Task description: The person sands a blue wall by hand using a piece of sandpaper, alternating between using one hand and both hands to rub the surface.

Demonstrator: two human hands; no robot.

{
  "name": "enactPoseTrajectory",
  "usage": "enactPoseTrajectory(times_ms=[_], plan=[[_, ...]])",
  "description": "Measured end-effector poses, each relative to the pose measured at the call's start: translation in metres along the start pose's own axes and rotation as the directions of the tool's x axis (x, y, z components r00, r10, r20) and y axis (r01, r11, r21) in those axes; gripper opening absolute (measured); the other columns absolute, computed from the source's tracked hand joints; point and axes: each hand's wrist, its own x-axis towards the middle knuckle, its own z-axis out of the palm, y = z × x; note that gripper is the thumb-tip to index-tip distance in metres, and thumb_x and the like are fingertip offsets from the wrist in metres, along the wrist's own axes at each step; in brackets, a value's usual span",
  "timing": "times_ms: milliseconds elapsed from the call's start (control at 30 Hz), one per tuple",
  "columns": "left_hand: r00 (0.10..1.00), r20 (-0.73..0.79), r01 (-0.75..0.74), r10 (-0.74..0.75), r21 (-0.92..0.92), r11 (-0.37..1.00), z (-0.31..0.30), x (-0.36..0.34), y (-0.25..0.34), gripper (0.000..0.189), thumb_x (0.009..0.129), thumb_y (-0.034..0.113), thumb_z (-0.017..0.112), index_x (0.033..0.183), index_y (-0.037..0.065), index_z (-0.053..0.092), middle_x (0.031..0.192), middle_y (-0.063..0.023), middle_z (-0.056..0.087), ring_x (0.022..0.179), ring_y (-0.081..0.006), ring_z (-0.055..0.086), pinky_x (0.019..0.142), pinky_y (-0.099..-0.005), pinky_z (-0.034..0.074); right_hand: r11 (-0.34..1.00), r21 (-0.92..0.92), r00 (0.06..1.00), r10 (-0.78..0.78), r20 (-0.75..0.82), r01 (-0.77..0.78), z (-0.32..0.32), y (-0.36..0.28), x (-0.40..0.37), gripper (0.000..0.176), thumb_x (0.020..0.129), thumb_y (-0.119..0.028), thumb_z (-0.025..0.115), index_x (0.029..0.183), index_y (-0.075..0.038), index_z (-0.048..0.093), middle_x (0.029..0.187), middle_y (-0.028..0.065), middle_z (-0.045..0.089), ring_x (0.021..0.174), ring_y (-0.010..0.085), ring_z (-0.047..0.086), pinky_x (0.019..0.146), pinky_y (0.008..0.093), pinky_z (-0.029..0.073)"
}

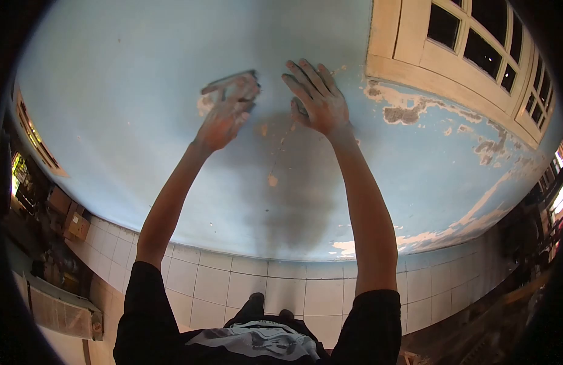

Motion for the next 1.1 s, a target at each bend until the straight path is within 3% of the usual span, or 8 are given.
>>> enactPoseTrajectory(times_ms=[167,300,500,667,733,867,1033,1100], plan=[[0.940,0.119,-0.329,0.320,0.066,0.942,-0.014,0.004,0.007,0.039,0.092,0.036,0.057,0.125,0.015,0.056,0.147,-0.0038,0.039,0.137,-0.0190,0.036,0.111,-0.0410,0.034,0.966,0.183,0.983,-0.182,-0.004,0.180,0.003,-0.009,0.000,0.060,0.074,-0.032,0.071,0.129,-0.020,0.051,0.144,-0.0009,0.045,0.134,0.0206,0.040,0.114,0.0456,0.030],[0.948,0.083,-0.306,0.307,-0.023,0.952,-0.007,-0.004,0.002,0.032,0.083,0.033,0.069,0.106,0.011,0.063,0.134,-0.0010,0.052,0.122,-0.0228,0.053,0.102,-0.0385,0.046,0.906,0.116,0.913,-0.403,-0.061,0.407,0.017,-0.040,0.016,0.059,0.074,-0.036,0.072,0.128,-0.022,0.053,0.142,-0.0042,0.048,0.132,0.0177,0.044,0.115,0.0400,0.031],[0.910,-0.070,-0.410,0.409,0.010,0.912,-0.044,-0.014,-0.009,0.031,0.086,0.031,0.067,0.105,0.007,0.065,0.110,-0.0090,0.064,0.111,-0.0227,0.060,0.094,-0.0400,0.049,0.941,0.009,0.939,-0.339,0.052,0.339,0.026,-0.055,0.033,0.045,0.088,-0.024,0.057,0.133,-0.022,0.052,0.140,-0.0071,0.049,0.131,0.0149,0.043,0.112,0.0345,0.035],[0.907,-0.365,-0.207,0.209,0.045,0.977,-0.076,-0.013,-0.062,0.032,0.092,0.018,0.047,0.120,0.007,0.061,0.128,-0.0096,0.060,0.122,-0.0280,0.054,0.105,-0.0462,0.037,0.964,0.026,0.964,-0.264,0.021,0.263,0.028,-0.049,0.030,0.042,0.088,-0.024,0.057,0.130,-0.027,0.054,0.139,-0.0092,0.049,0.132,0.0162,0.043,0.110,0.0352,0.039],[0.826,-0.553,0.198,-0.114,0.094,0.976,-0.081,-0.008,-0.081,0.041,0.091,0.020,0.047,0.130,0.008,0.053,0.140,-0.0105,0.049,0.134,-0.0305,0.041,0.111,-0.0518,0.024,0.959,-0.016,0.959,-0.283,0.023,0.283,0.037,-0.048,0.026,0.042,0.088,-0.024,0.057,0.130,-0.029,0.054,0.138,-0.0101,0.049,0.132,0.0170,0.042,0.109,0.0358,0.039],[0.838,-0.501,0.354,-0.215,0.200,0.914,-0.059,-0.003,-0.100,0.060,0.086,0.019,0.050,0.145,0.016,0.040,0.153,-0.0080,0.033,0.143,-0.0323,0.025,0.114,-0.0576,0.011,0.947,-0.115,0.953,-0.302,-0.001,0.300,0.041,-0.052,0.025,0.042,0.087,-0.022,0.057,0.128,-0.032,0.055,0.137,-0.0108,0.050,0.133,0.0192,0.042,0.109,0.0379,0.039],[0.844,-0.503,0.317,-0.186,0.188,0.929,-0.049,-0.013,-0.111,0.071,0.077,0.020,0.053,0.147,0.021,0.038,0.155,-0.0056,0.030,0.144,-0.0310,0.024,0.115,-0.0575,0.011,0.970,-0.065,0.972,-0.232,0.037,0.234,0.035,-0.059,0.027,0.044,0.084,-0.020,0.058,0.127,-0.030,0.057,0.137,-0.0109,0.051,0.133,0.0206,0.041,0.109,0.0389,0.038],[0.839,-0.518,0.329,-0.168,0.237,0.914,-0.048,-0.011,-0.112,0.072,0.076,0.021,0.055,0.146,0.023,0.038,0.155,-0.0043,0.030,0.144,-0.0296,0.024,0.116,-0.0566,0.012,0.991,-0.127,0.999,0.039,-0.029,-0.042,0.027,-0.064,0.033,0.042,0.082,-0.020,0.059,0.124,-0.028,0.060,0.135,-0.0095,0.054,0.133,0.0222,0.041,0.109,0.0396,0.038]])
